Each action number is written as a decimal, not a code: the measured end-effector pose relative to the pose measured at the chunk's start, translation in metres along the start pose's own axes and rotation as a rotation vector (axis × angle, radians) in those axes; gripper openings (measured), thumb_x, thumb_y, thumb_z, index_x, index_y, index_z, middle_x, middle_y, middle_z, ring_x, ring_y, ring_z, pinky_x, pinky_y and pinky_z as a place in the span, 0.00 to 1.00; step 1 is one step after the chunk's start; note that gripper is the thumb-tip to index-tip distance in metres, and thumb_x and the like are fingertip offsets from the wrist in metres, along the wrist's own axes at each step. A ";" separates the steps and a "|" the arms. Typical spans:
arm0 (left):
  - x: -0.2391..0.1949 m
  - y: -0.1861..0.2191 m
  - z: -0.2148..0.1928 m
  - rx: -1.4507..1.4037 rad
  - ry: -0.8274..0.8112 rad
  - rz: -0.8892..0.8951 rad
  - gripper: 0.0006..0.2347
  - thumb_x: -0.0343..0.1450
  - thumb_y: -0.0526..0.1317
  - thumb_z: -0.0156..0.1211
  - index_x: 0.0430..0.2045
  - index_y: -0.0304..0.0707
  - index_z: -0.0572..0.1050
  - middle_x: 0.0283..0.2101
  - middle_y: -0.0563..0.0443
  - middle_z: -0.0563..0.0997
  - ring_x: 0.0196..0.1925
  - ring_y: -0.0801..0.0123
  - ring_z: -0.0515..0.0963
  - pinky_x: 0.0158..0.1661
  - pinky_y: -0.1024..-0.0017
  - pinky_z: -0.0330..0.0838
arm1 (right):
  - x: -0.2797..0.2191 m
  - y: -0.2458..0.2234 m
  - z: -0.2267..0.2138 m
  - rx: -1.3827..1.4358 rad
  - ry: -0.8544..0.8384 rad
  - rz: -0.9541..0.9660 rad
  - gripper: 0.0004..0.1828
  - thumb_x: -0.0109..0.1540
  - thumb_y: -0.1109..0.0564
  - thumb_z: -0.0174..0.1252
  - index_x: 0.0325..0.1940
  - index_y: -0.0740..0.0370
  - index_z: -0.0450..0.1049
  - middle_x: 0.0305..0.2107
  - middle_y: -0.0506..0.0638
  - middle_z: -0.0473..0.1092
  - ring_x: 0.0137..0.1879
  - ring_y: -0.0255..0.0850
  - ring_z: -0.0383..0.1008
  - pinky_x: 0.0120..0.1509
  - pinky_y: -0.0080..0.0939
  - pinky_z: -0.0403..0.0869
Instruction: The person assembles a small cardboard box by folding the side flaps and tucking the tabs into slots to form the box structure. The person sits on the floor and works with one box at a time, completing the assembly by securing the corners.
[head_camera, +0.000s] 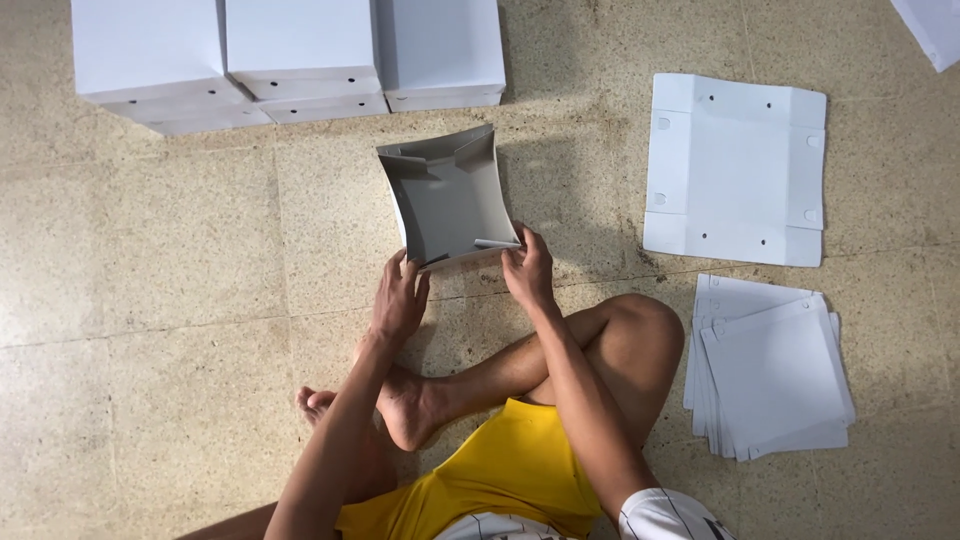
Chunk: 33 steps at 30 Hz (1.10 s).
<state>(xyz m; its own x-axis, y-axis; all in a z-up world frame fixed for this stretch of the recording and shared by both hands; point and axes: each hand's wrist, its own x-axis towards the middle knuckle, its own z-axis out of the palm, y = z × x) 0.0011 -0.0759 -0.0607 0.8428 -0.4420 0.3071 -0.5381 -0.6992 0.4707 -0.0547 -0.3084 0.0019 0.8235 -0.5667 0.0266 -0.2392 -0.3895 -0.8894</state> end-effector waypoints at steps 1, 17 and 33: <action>0.000 0.011 -0.013 0.000 0.005 -0.007 0.09 0.74 0.41 0.58 0.45 0.39 0.73 0.54 0.41 0.71 0.61 0.46 0.75 0.52 0.54 0.75 | -0.003 -0.002 -0.002 -0.002 -0.007 -0.005 0.28 0.54 0.64 0.61 0.59 0.67 0.71 0.45 0.67 0.70 0.54 0.63 0.74 0.52 0.46 0.80; -0.006 0.051 -0.018 0.136 -0.123 0.287 0.06 0.71 0.42 0.59 0.38 0.46 0.77 0.53 0.50 0.74 0.65 0.59 0.66 0.63 0.46 0.46 | -0.034 -0.083 -0.002 0.055 -0.442 0.414 0.43 0.68 0.29 0.42 0.74 0.66 0.56 0.61 0.71 0.64 0.64 0.63 0.69 0.65 0.60 0.71; 0.005 0.067 -0.024 -0.089 -0.096 0.192 0.05 0.72 0.41 0.62 0.34 0.43 0.81 0.37 0.52 0.81 0.47 0.68 0.79 0.61 0.52 0.54 | -0.033 -0.093 -0.002 0.166 -0.539 0.298 0.39 0.67 0.35 0.50 0.73 0.63 0.59 0.55 0.69 0.71 0.63 0.62 0.70 0.64 0.62 0.69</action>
<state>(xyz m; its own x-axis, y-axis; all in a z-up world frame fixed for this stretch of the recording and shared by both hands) -0.0307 -0.1115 -0.0073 0.7191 -0.6167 0.3203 -0.6839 -0.5465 0.4833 -0.0604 -0.2552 0.0850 0.8875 -0.1714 -0.4278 -0.4507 -0.1294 -0.8832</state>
